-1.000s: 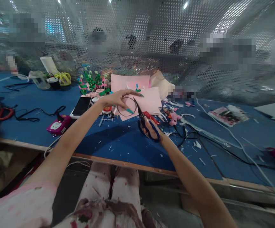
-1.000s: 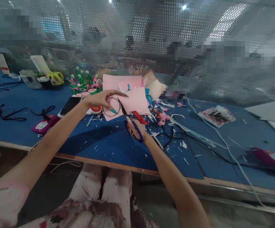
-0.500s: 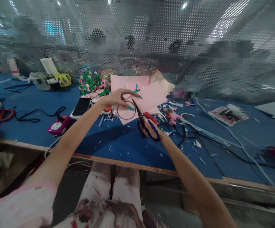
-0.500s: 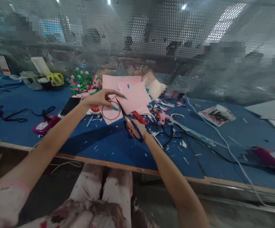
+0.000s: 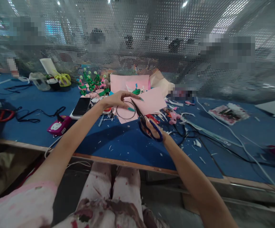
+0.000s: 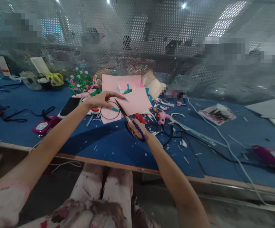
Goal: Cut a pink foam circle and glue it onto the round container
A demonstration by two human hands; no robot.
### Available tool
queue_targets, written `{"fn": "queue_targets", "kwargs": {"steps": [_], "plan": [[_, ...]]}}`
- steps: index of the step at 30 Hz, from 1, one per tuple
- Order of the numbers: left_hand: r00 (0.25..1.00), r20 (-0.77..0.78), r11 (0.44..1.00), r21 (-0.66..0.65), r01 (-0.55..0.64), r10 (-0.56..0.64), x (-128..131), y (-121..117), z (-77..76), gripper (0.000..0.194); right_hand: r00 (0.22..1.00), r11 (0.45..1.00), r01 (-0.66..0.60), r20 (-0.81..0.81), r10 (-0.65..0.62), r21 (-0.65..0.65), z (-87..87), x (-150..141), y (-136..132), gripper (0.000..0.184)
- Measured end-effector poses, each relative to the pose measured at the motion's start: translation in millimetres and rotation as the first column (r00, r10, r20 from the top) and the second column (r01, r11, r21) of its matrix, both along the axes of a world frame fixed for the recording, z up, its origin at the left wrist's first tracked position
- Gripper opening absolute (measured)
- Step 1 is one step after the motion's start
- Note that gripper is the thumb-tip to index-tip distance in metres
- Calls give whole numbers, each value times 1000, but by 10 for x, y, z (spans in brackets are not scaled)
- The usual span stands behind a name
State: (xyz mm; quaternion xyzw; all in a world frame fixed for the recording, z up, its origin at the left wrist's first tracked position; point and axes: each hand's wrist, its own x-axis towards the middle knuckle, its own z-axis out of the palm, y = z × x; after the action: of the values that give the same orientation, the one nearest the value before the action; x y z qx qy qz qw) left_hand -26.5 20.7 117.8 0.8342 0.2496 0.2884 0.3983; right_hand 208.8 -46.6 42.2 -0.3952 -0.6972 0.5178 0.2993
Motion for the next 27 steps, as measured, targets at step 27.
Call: {"fn": "queue_targets", "kwargs": {"steps": [27], "plan": [[996,75,993,-108,51,-43,59,3,-84,59,997,1000,0,-72,-1,-10,-168,-51,65,67]]}}
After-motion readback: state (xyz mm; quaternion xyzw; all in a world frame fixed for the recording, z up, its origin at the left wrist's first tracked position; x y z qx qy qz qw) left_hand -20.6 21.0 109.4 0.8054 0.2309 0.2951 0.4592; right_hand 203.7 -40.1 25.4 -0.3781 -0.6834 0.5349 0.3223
